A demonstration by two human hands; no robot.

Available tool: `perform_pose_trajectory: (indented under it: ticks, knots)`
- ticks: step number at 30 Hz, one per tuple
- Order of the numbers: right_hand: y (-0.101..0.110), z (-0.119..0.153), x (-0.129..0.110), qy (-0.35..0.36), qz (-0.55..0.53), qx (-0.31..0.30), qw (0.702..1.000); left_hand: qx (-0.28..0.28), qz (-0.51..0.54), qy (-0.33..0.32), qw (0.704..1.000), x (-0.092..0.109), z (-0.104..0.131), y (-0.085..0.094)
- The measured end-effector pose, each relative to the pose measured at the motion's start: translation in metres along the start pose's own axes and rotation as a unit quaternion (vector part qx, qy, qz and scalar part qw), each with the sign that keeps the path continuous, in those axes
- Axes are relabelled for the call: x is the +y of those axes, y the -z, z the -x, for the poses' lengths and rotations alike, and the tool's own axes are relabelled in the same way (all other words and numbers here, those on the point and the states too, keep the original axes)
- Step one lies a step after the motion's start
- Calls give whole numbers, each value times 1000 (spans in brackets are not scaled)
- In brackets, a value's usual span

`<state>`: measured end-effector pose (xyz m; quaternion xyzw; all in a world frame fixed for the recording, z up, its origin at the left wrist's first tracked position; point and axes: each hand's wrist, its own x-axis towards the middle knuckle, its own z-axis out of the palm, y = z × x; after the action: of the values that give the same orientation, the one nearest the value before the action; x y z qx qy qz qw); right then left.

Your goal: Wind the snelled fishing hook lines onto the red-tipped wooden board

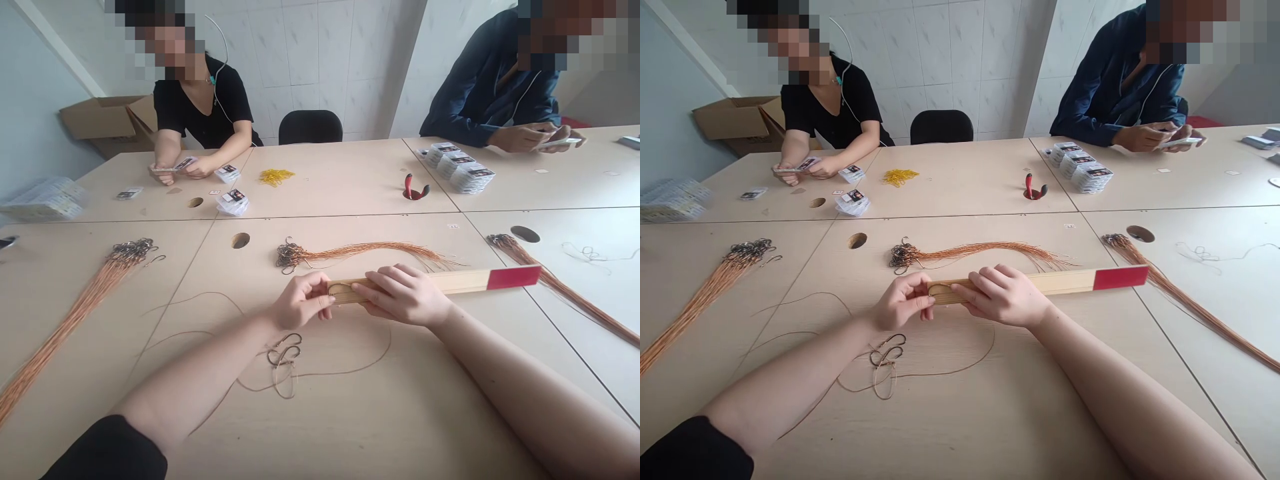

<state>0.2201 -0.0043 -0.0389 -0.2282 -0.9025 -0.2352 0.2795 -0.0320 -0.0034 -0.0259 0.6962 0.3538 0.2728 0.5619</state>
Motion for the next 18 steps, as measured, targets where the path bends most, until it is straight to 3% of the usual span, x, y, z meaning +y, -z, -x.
perform_pose_trajectory:
  ticks: [5,8,12,18]
  knots:
    - [-1,-5,-4,-73,-86,-84,990,6,184,137,973,3,-11,2]
    - [9,-14,-4,-128,-192,-170,958,13,269,229,936,2,-13,4]
    - [25,-26,-5,-178,-323,-266,891,-11,294,333,896,1,-13,5]
    - [31,-33,-5,-214,-401,-289,843,-11,298,395,869,5,-15,9]
